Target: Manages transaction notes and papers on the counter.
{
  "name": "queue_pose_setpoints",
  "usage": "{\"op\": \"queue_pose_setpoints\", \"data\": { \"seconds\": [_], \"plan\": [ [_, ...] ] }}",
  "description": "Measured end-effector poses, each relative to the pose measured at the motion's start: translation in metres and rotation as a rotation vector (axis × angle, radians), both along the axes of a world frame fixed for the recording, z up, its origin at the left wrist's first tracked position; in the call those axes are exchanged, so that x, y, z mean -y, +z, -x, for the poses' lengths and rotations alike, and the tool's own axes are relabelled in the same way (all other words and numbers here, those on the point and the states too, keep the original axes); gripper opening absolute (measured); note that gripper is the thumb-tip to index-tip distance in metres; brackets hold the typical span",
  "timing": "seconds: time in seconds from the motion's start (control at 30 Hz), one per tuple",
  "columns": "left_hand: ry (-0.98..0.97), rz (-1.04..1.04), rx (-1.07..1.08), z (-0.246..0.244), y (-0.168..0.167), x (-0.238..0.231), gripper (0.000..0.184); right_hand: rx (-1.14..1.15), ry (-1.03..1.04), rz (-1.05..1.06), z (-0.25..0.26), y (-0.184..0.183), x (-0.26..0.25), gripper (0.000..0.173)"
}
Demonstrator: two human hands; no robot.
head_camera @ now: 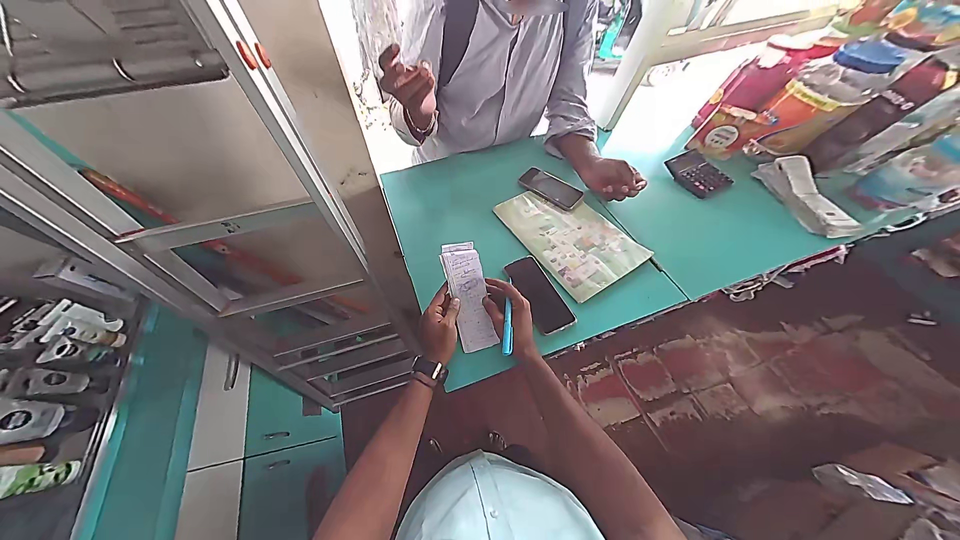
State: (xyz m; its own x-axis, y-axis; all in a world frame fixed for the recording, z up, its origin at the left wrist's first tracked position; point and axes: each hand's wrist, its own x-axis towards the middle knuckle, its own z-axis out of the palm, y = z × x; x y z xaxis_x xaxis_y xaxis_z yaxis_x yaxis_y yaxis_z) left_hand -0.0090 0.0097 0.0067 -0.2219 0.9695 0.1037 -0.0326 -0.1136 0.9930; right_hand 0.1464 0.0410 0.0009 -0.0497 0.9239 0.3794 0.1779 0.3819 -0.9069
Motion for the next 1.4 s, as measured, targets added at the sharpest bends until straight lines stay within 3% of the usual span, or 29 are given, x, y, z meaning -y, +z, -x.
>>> {"op": "queue_pose_setpoints", "data": {
  "seconds": [0.1,0.23,0.33,0.5,0.87,0.97,1.07,1.2,1.33,1.4],
  "plan": [
    [-0.025,0.021,0.008,0.0,0.002,0.0,0.047,0.028,-0.016,0.003,0.0,-0.001,-0.001,0.031],
    [0.04,0.039,-0.193,-0.003,0.005,0.001,0.055,0.035,-0.015,-0.054,-0.002,0.003,0.002,0.032],
    [0.028,-0.035,-0.098,-0.009,0.002,-0.005,0.069,0.013,-0.038,-0.048,-0.001,0.003,0.0,0.032],
    [0.035,-0.113,-0.192,-0.005,-0.01,-0.005,0.043,0.021,-0.021,0.005,0.002,-0.002,0.0,0.033],
    [-0.018,-0.075,-0.109,-0.007,0.002,-0.003,0.045,0.032,-0.018,-0.001,0.0,-0.001,-0.004,0.031],
    [-0.033,-0.046,-0.22,-0.003,0.002,0.002,0.045,0.038,-0.02,-0.002,0.0,0.0,0.003,0.032],
    [-0.039,-0.066,-0.166,-0.001,-0.001,-0.001,0.045,0.04,-0.025,-0.033,0.002,-0.003,-0.001,0.031],
    [-0.007,-0.029,-0.154,0.001,-0.007,-0.001,0.043,-0.145,-0.108,-0.034,0.002,0.001,0.005,0.027],
    [-0.004,-0.013,-0.166,0.003,-0.004,-0.005,0.045,-0.478,-0.066,0.087,-0.003,0.025,0.023,0.052],
    [0.007,-0.036,-0.145,0.003,-0.006,-0.004,0.044,-0.577,-0.064,0.159,-0.006,0.036,0.023,0.049]
  ]
}}
